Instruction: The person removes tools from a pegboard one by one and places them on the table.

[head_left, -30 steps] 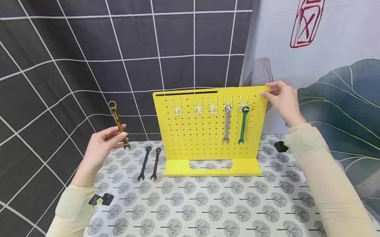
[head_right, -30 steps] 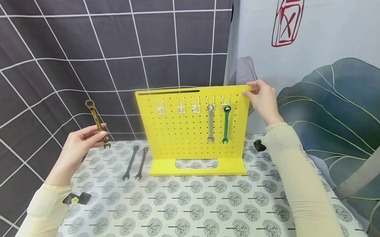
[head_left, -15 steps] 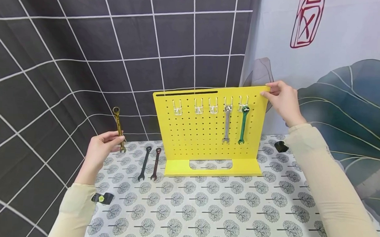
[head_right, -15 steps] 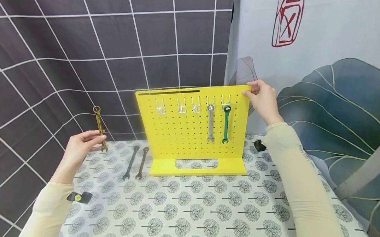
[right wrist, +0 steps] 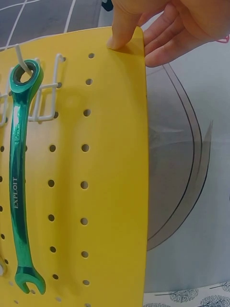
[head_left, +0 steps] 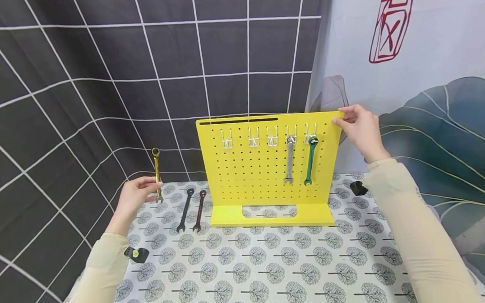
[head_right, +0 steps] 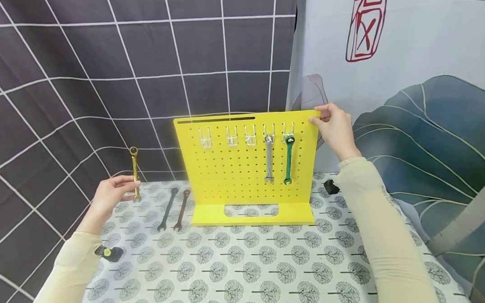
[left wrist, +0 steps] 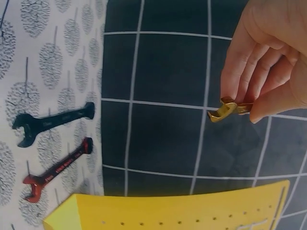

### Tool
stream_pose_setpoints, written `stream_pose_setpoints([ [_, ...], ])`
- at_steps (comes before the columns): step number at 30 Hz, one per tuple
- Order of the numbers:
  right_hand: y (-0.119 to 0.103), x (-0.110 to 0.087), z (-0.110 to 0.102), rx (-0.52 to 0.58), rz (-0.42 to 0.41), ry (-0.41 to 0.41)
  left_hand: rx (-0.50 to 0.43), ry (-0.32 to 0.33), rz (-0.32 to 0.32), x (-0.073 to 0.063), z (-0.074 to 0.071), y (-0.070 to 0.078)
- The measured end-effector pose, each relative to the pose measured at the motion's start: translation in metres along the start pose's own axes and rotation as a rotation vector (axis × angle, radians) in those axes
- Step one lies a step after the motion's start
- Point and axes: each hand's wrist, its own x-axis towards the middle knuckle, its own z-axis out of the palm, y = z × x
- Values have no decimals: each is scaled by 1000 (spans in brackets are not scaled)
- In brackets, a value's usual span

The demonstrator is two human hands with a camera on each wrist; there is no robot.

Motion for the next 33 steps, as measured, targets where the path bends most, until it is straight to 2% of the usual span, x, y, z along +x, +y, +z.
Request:
stream_pose_setpoints([
  [8,0,0,1,-11,-11,0,32,-15,-76,7,11,-20],
  [18,0,1,0,-12,-6,-3,-9,-58,-107,19,21,-42],
  [26,0,1,0,-12,-3,-9,70,-84,-141,18,27,-62],
  [33,1,1,0,-22,-3,-11,58,-126,-159,20,34,-75],
])
